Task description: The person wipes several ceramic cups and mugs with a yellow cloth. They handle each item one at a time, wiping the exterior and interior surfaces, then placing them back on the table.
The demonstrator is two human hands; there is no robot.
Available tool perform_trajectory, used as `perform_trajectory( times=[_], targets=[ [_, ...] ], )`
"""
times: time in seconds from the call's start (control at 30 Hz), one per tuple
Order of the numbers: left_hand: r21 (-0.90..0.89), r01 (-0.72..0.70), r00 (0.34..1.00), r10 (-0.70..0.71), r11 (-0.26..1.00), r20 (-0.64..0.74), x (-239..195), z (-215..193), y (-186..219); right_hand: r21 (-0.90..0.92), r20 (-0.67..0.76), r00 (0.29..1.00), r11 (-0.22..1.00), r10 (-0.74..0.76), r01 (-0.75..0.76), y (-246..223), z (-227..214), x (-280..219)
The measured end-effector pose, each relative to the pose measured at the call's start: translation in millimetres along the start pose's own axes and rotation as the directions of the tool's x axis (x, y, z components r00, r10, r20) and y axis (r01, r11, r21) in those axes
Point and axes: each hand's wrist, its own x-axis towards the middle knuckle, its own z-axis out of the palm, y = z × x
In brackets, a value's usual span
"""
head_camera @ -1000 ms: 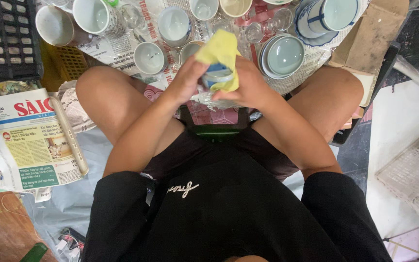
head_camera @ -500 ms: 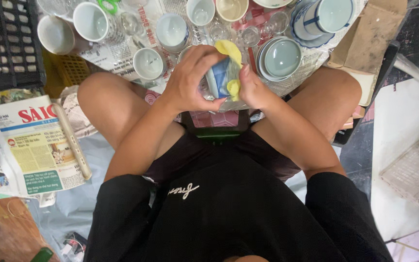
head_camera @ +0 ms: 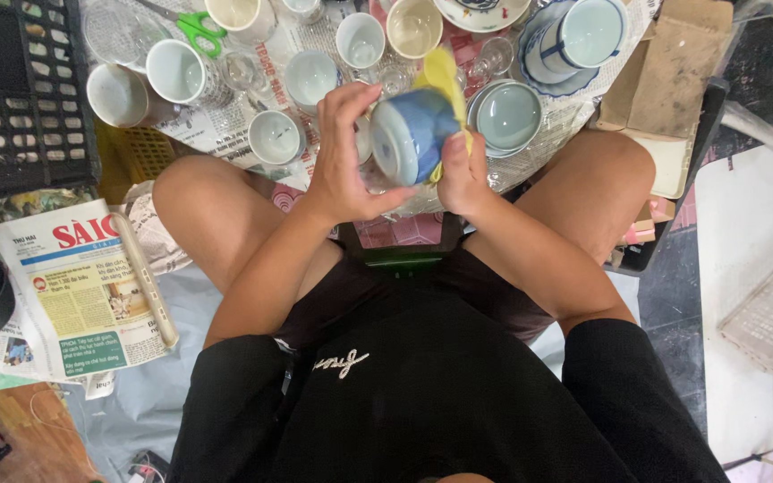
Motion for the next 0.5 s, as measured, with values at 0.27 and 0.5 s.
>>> perform_trajectory(
  times=[0.27, 0.5],
  targets=[
    [-0.396, 0.376, 0.926, -0.319, 0.838, 0.203, -5.0, -2.0, -8.1, -0.439, 0.294, 0.891, 0.780, -0.344, 0.446, -15.9, -0.2, 13.5],
    [-0.390, 0.300, 0.951, -0.240, 0.871, 0.195, -4.4, -8.8, -16.0, -0.244, 0.349, 0.908, 0.913, -0.233, 0.328, -22.8, 5.9, 26.6]
  ],
)
